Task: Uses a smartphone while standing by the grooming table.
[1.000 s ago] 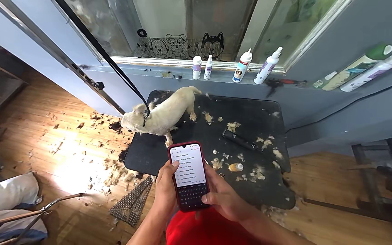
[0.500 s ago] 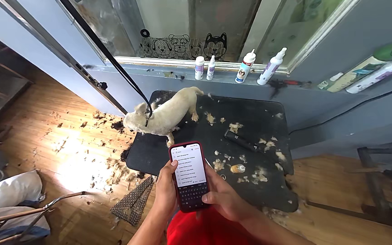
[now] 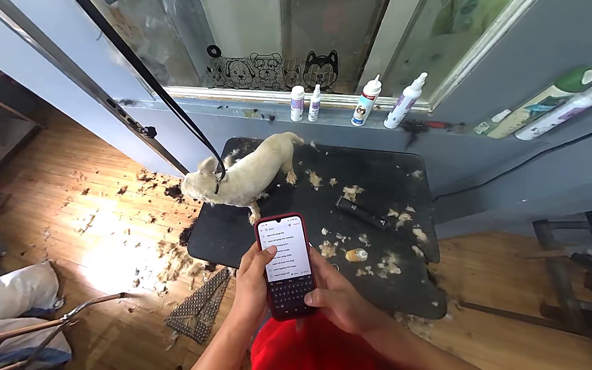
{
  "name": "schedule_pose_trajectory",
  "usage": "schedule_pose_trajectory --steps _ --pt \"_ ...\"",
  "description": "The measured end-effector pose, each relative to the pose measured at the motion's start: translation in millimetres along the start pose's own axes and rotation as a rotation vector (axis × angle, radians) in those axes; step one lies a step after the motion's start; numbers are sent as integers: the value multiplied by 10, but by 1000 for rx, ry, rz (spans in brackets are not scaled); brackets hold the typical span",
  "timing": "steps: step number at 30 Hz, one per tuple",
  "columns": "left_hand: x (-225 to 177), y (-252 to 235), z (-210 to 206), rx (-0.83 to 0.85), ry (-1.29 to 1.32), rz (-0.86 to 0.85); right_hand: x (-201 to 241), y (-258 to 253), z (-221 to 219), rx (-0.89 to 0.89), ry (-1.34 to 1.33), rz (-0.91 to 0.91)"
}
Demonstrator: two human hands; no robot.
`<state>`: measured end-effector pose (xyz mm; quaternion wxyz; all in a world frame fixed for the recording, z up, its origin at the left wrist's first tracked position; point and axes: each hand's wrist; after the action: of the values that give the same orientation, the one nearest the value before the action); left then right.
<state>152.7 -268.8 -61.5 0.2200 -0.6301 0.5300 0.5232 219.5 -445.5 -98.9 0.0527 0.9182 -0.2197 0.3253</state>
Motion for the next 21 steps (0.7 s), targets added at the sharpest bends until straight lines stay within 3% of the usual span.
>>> schedule_pose_trajectory --steps 21 --pt "-13 -58 25 56 -25 -2 8 -23 14 -54 -46 -4"
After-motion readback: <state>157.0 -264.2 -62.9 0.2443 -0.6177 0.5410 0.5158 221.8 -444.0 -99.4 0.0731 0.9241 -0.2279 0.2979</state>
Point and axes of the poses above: each hand's wrist, its own y-axis away from the middle knuckle, its own z-axis out of the back of the hand, x = y × z, and after that the axes turned 8 degrees about -y, right-handed
